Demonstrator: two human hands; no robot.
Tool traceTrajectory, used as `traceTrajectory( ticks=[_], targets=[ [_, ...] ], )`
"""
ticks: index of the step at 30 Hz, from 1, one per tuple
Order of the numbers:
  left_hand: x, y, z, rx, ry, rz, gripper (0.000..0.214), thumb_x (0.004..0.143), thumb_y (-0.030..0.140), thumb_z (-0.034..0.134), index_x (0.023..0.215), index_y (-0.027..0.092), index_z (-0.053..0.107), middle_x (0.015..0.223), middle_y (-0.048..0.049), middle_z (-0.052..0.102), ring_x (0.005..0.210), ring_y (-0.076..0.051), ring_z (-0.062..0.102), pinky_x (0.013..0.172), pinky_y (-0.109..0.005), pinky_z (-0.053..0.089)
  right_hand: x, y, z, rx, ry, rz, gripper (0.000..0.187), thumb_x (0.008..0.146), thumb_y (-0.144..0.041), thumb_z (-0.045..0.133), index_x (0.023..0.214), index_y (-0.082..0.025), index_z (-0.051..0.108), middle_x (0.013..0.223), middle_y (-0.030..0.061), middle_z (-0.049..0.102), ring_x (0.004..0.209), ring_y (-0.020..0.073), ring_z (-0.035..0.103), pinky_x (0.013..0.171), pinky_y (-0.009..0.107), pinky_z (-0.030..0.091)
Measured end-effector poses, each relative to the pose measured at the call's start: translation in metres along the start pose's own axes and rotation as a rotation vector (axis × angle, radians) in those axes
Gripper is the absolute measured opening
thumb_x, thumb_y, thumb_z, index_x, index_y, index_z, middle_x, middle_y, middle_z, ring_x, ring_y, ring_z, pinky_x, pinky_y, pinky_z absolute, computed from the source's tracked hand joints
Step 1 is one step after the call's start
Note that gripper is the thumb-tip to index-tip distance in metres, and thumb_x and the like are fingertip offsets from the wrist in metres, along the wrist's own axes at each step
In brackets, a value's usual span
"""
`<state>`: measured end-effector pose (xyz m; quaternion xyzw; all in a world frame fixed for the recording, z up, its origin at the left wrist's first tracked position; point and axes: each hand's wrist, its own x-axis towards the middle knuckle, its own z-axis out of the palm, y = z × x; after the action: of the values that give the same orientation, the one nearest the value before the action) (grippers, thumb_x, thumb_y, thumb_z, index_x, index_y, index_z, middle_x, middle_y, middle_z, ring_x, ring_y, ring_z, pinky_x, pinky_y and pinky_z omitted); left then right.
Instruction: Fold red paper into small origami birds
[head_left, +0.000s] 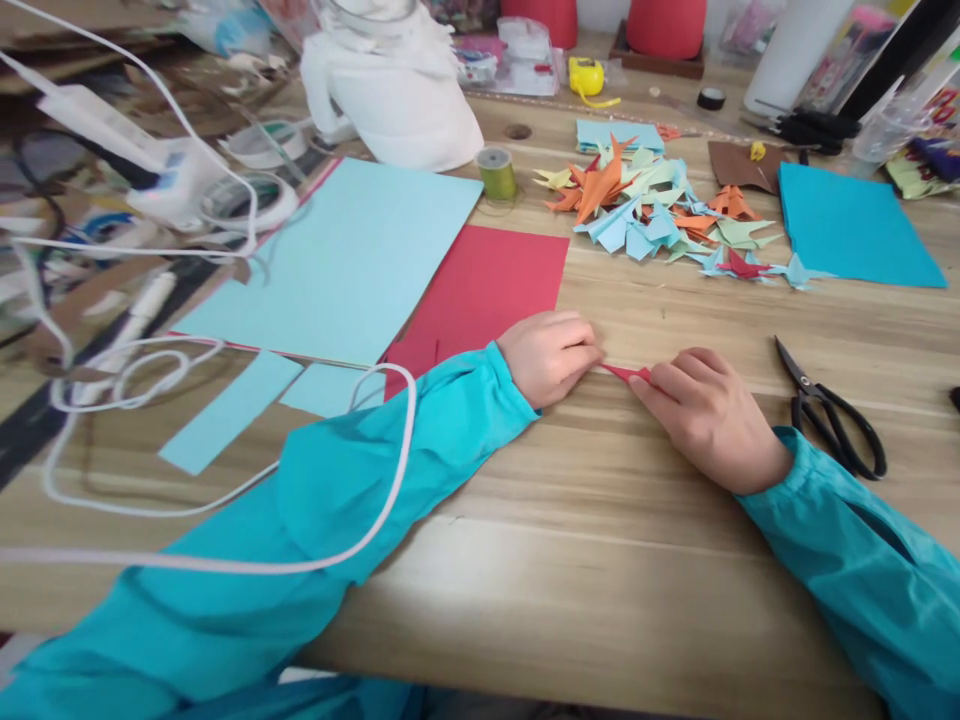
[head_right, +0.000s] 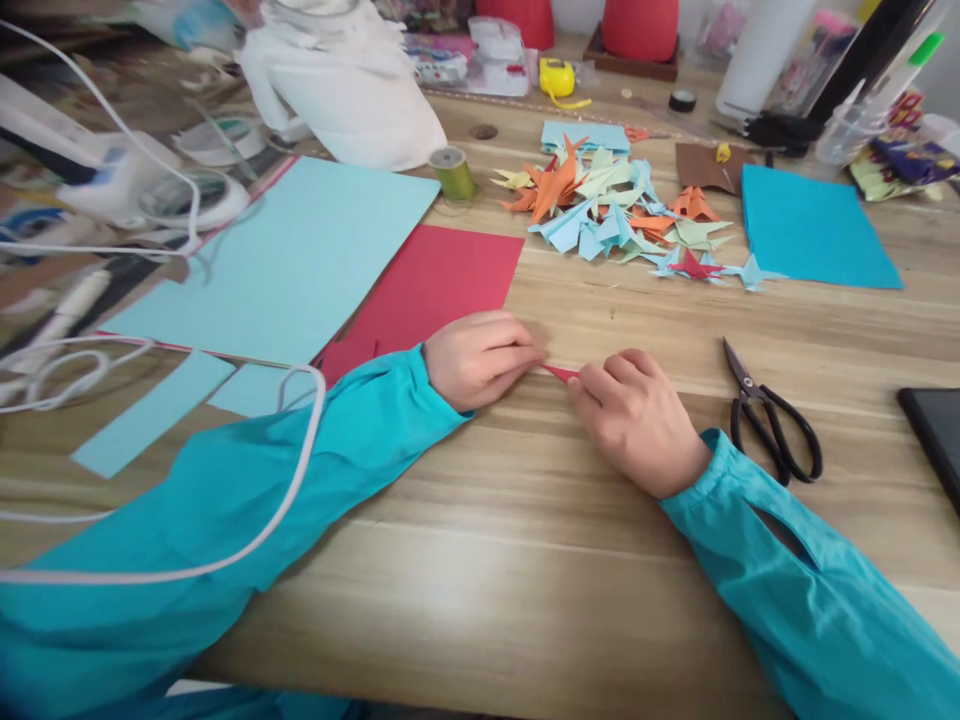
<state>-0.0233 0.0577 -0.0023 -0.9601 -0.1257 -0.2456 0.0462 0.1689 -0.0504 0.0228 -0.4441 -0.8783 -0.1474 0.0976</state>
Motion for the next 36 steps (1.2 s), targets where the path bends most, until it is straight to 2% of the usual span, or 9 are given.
traceTrajectory(
  ticks=[4, 7, 9, 13, 18, 23, 36],
  targets=[
    [-0.002, 0.03, -0.009, 0.157, -0.018, -0.133, 0.028, 0.089, 0.018, 0.039, 0.083, 0.013, 0.066, 0.074, -0.007, 0.061, 0.068, -0.017, 0.051, 0.059, -0.03, 0.04, 0.0, -0.001, 0.001, 0.016, 0.015, 0.012, 0.03, 0.092, -0.012, 0.037, 0.082, -0.015, 0.065, 0.072, 0.0048, 0.057, 0.066, 0.0152, 0.041, 0.067, 0.033, 0.032],
    [-0.005, 0.052, -0.014, 0.225, -0.057, -0.23, 0.025, 0.088, 0.023, 0.042, 0.088, 0.013, 0.066, 0.073, -0.0071, 0.06, 0.071, -0.019, 0.051, 0.06, -0.032, 0.04, -0.001, -0.002, 0.001, 0.024, 0.023, 0.017, 0.03, 0.092, -0.012, 0.037, 0.082, -0.015, 0.065, 0.073, 0.0051, 0.058, 0.067, 0.0158, 0.042, 0.067, 0.033, 0.033],
    [-0.008, 0.058, -0.016, 0.231, -0.086, -0.239, 0.026, 0.087, 0.028, 0.045, 0.095, 0.013, 0.065, 0.079, -0.0085, 0.061, 0.076, -0.021, 0.052, 0.061, -0.034, 0.04, -0.001, -0.002, 0.002, 0.023, 0.018, 0.019, 0.027, 0.091, -0.011, 0.039, 0.084, -0.014, 0.065, 0.073, 0.0052, 0.058, 0.067, 0.0162, 0.042, 0.067, 0.033, 0.033],
    [-0.015, 0.056, -0.014, 0.186, -0.097, -0.226, 0.03, 0.086, 0.033, 0.047, 0.105, 0.014, 0.062, 0.096, -0.0105, 0.061, 0.087, -0.023, 0.053, 0.069, -0.036, 0.044, -0.002, -0.001, 0.003, 0.024, 0.009, 0.004, 0.022, 0.089, -0.01, 0.043, 0.09, -0.013, 0.065, 0.073, 0.0054, 0.058, 0.068, 0.0171, 0.043, 0.067, 0.034, 0.033],
    [-0.02, 0.055, -0.01, 0.126, -0.081, -0.234, 0.033, 0.086, 0.03, 0.047, 0.11, 0.012, 0.059, 0.108, -0.0125, 0.06, 0.1, -0.025, 0.051, 0.079, -0.038, 0.046, -0.003, -0.001, 0.003, 0.045, 0.011, 0.003, 0.021, 0.089, -0.01, 0.044, 0.094, -0.012, 0.064, 0.078, 0.0066, 0.06, 0.071, 0.0177, 0.045, 0.069, 0.034, 0.035],
    [-0.019, 0.058, -0.011, 0.087, -0.078, -0.278, 0.032, 0.086, 0.03, 0.047, 0.108, 0.011, 0.06, 0.11, -0.0133, 0.059, 0.103, -0.026, 0.051, 0.081, -0.04, 0.047, -0.003, -0.001, 0.004, 0.05, 0.005, 0.009, 0.022, 0.089, -0.011, 0.043, 0.096, -0.012, 0.064, 0.078, 0.0067, 0.06, 0.07, 0.0176, 0.044, 0.069, 0.034, 0.036],
    [-0.019, 0.056, -0.01, 0.062, -0.072, -0.286, 0.033, 0.085, 0.031, 0.047, 0.108, 0.011, 0.061, 0.11, -0.0131, 0.061, 0.103, -0.026, 0.052, 0.083, -0.04, 0.045, -0.002, -0.001, 0.002, 0.046, 0.001, 0.004, 0.023, 0.089, -0.011, 0.042, 0.095, -0.013, 0.064, 0.077, 0.0064, 0.059, 0.07, 0.0174, 0.044, 0.069, 0.033, 0.036]
  ],
)
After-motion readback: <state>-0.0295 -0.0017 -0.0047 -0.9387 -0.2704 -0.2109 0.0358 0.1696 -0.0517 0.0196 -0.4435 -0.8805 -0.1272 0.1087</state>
